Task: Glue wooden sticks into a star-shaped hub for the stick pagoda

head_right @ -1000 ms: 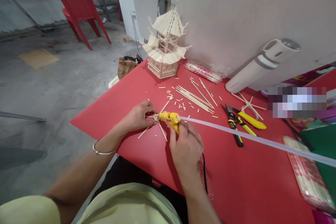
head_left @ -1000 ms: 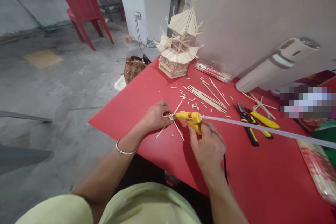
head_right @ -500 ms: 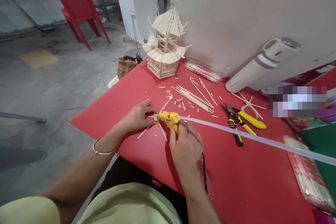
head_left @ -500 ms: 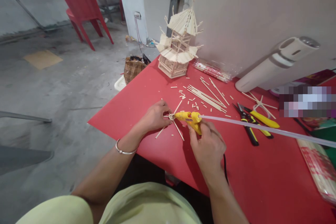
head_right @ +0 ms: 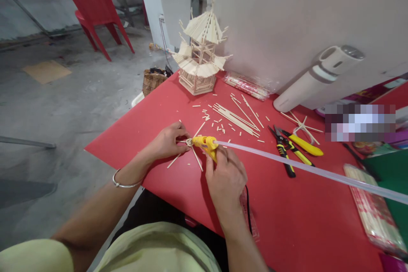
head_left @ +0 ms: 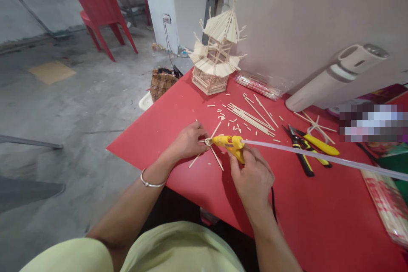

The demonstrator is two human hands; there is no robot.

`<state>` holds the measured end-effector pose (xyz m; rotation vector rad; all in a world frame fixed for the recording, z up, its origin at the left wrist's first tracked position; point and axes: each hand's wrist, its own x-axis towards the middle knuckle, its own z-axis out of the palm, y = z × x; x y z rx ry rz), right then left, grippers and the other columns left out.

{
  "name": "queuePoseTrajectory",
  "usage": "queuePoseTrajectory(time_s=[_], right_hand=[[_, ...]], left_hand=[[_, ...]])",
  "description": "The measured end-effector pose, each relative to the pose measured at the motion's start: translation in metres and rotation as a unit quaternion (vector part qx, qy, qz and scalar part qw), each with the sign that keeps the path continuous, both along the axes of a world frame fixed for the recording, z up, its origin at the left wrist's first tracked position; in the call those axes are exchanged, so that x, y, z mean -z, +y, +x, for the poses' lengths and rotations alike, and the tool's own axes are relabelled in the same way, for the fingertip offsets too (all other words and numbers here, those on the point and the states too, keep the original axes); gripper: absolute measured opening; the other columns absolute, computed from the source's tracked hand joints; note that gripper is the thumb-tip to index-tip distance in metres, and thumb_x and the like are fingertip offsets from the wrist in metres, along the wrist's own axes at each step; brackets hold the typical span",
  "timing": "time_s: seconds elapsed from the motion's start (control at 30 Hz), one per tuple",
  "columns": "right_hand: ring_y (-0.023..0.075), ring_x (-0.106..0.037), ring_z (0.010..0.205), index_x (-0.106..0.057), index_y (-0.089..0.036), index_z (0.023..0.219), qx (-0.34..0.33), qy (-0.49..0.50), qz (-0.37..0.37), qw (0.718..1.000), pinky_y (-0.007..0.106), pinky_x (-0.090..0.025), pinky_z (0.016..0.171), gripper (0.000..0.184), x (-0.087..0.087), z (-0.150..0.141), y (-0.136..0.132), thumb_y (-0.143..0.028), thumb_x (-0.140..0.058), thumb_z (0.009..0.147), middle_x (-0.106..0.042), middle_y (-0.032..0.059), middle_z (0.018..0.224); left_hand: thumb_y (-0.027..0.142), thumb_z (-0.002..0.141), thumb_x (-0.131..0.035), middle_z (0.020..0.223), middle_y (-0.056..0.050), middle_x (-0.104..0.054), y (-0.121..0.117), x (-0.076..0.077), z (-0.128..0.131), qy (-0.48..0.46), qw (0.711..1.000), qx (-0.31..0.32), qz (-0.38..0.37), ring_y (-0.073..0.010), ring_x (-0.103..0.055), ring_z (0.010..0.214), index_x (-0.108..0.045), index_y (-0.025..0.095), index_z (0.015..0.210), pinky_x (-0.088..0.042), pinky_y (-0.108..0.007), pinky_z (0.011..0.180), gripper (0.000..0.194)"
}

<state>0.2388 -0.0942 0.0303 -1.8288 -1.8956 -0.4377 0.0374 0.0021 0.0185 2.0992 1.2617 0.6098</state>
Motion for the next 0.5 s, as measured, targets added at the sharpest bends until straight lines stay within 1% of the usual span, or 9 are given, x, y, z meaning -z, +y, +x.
queuePoseTrajectory(time_s=[0.23,0.5], right_hand=[[0.0191,-0.068,0.082,-0.069,-0.016,0.108,-0.003,0.001,0.0,1.0,0.029,-0.04,0.069,0.025,0.0004,0.001,-0.0005,-0.034,-0.055,0.098,-0.076,0.0078,0.1],[0.0192,-0.068,0.079,-0.069,-0.016,0.108,-0.006,0.0,-0.002,1.0,0.03,-0.039,0.067,0.026,0.0001,0.0014,-0.0001,-0.035,-0.055,0.098,-0.075,0.0076,0.097]], left_hand=[[0.017,0.072,-0.073,0.09,-0.004,-0.057,0.0008,0.0003,-0.0001,-0.001,1.0,0.004,0.006,-0.0142,-0.056,0.076,-0.075,0.017,0.098,-0.047,-0.027,0.071,0.026],[0.017,0.072,-0.074,0.092,-0.004,-0.057,0.0003,0.0019,-0.0005,-0.003,1.0,0.009,0.008,-0.014,-0.055,0.076,-0.076,0.018,0.098,-0.048,-0.028,0.072,0.026]])
